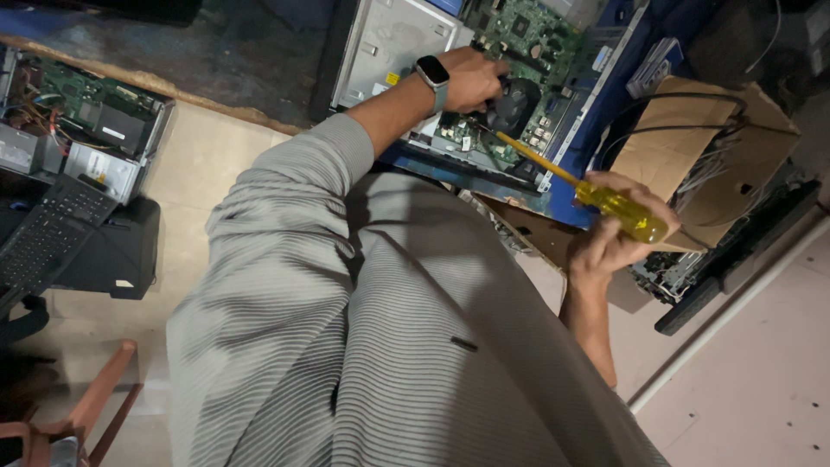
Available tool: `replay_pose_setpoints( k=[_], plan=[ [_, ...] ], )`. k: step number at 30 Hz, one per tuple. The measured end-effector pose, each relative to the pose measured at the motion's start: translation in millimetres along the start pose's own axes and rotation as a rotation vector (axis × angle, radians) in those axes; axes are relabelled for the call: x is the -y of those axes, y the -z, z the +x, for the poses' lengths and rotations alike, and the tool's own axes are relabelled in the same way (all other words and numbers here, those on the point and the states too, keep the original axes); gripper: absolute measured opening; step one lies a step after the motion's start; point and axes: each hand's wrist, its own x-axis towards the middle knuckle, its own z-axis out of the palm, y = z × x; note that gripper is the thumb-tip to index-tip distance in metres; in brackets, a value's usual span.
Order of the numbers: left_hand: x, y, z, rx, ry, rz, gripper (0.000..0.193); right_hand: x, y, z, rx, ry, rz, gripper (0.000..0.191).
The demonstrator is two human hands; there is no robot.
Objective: The person works on an open desktop computer case on a workbench, using a yellow-handled screwdriver to unscrew and remove the old cooling fan from the motherboard area, then positions a replacement fan in the case and drives screws to secure it.
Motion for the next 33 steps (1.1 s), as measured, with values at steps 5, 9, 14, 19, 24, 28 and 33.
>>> replay_pose_setpoints(
  k=[5, 9, 14, 19, 24, 28, 33],
  plan=[
    [-1.9, 0.8, 0.2, -0.049, -0.007, -0.010, 0.026, 13.4, 2.1, 11.9, 0.018, 0.032, -0.106, 0.040],
    [-1.3, 0.3, 0.5, -0.036, -0.003, -0.014, 0.026, 13.9, 3.0, 14.9, 0.010, 0.143, -0.227, 0.041],
    [1.2, -1.7, 2.5, -0.030, -0.001, 0.006, 0.025, 11.7, 0.5, 11.8, 0.046, 0.258, -0.093, 0.055],
    [0.4, -4.1, 3.1, -0.069, 0.006, -0.023, 0.026, 28.1, 20.9, 23.8, 0.052, 0.341, -0.292, 0.036],
    [2.1, -5.4, -2.2, -0.076, 0.007, -0.040, 0.024, 39.9, 9.9, 22.6, -0.050, 0.316, -0.148, 0.024],
    [3.4, -4.1, -6.9, 0.020, 0.015, -0.063, 0.023, 51.4, 2.7, 20.0, -0.031, 0.345, -0.361, 0.024],
    [-14.6, 13.1, -14.1, -0.188, -0.087, 0.098, 0.052, 59.1, 6.6, 14.5, 0.032, 0.291, -0.453, 0.025]
  ],
)
